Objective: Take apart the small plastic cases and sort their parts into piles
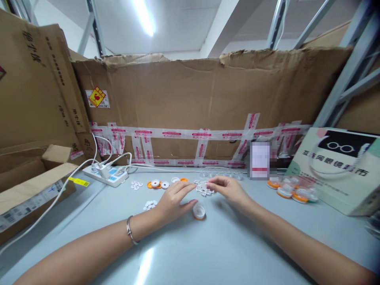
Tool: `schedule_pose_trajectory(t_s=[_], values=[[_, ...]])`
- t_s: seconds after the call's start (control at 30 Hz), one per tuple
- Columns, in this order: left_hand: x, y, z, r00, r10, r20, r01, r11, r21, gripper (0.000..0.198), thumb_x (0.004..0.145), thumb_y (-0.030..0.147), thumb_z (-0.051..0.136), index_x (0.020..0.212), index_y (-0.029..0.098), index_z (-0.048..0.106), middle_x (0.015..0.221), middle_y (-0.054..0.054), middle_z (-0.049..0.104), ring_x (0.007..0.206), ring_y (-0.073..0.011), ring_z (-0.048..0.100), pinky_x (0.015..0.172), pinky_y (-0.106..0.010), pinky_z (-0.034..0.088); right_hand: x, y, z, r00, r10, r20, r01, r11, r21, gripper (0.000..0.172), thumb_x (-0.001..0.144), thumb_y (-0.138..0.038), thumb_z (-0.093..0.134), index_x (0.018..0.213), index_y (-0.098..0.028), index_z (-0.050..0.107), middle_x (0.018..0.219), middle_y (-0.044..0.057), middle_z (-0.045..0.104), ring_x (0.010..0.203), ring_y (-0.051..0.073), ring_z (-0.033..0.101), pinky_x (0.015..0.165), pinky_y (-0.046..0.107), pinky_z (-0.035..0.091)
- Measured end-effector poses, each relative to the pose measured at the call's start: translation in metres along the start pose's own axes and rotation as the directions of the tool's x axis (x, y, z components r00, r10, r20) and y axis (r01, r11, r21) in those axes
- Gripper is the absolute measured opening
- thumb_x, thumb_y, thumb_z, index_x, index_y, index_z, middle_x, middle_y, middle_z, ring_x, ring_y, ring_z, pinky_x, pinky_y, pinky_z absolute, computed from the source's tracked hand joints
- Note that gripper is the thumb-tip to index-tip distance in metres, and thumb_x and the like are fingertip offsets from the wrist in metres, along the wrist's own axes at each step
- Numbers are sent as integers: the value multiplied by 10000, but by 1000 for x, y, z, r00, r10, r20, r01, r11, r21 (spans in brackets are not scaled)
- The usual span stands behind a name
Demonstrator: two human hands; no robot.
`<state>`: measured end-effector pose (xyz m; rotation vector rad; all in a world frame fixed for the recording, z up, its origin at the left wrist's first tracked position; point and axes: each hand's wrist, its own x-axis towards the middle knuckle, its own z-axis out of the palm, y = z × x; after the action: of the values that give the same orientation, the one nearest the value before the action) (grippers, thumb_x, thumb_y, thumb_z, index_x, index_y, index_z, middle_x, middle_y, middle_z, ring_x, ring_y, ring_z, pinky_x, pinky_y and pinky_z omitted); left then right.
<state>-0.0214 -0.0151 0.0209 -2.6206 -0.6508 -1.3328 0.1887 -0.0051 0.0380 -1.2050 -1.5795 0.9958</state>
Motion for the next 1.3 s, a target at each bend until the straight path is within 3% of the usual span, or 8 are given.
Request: schedule_pose_trajectory(t_s=[0.23,0.4,0.63,0.77,0.9,1.1,1.2,1.3], values=[[-1,1,0,999,-25,44,25,1000,5,242,829,196,501,1068,169,527,961,-82,622,876,-176,567,751,-327,479,31,28,-85,983,148,107,-92,908,-410,255,557,-411,638,569,-157,611,535,12,613,553,152,555,556,254,410],[-2,0,1,996,-50,74,50,999,-6,214,839,195,473,1039,167,543,949,-84,624,874,-180,562,755,-329,468,32,46,-91,967,178,181,-81,892,-446,199,594,-351,591,532,-162,593,495,10,606,504,144,539,520,248,398],[-1,3,-2,987,-38,158,43,999,-33,197,866,164,386,941,148,568,853,-81,628,827,-173,564,734,-312,445,35,53,-92,984,141,110,-69,867,-494,152,585,-296,622,543,-153,652,513,28,634,520,161,551,513,256,394],[-3,4,-1,967,-30,252,39,999,-33,210,813,342,495,868,153,569,784,-64,620,748,-177,556,688,-306,434,28,32,-75,996,67,52,-30,849,-528,190,590,-353,656,592,-163,653,562,25,636,559,161,551,520,249,383],[-7,6,4,920,-146,365,156,988,1,454,607,515,669,859,158,546,814,-62,596,749,-197,541,668,-312,430,4,9,-33,966,-27,257,134,902,-409,288,565,-416,704,719,-180,643,616,-8,594,592,138,521,547,234,385],[-11,13,12,841,-332,427,363,932,10,386,635,496,663,765,156,535,766,-38,552,701,-172,519,610,-267,399,-23,7,16,914,-113,390,270,887,-375,426,505,-444,756,818,-195,611,728,-8,546,648,131,474,564,224,371],[-11,15,13,804,-389,450,444,896,-18,359,633,465,676,748,156,535,749,-25,542,697,-163,508,599,-251,390,-25,10,23,916,-103,389,243,912,-331,347,562,-417,730,786,-183,606,716,-7,540,647,127,462,560,221,365],[-10,16,14,800,-396,451,469,881,-58,280,647,378,675,751,154,542,740,-17,540,700,-154,506,606,-242,389,-24,9,22,921,-60,385,184,938,-293,287,578,-374,725,751,-175,610,681,-15,534,631,122,465,545,216,360]])
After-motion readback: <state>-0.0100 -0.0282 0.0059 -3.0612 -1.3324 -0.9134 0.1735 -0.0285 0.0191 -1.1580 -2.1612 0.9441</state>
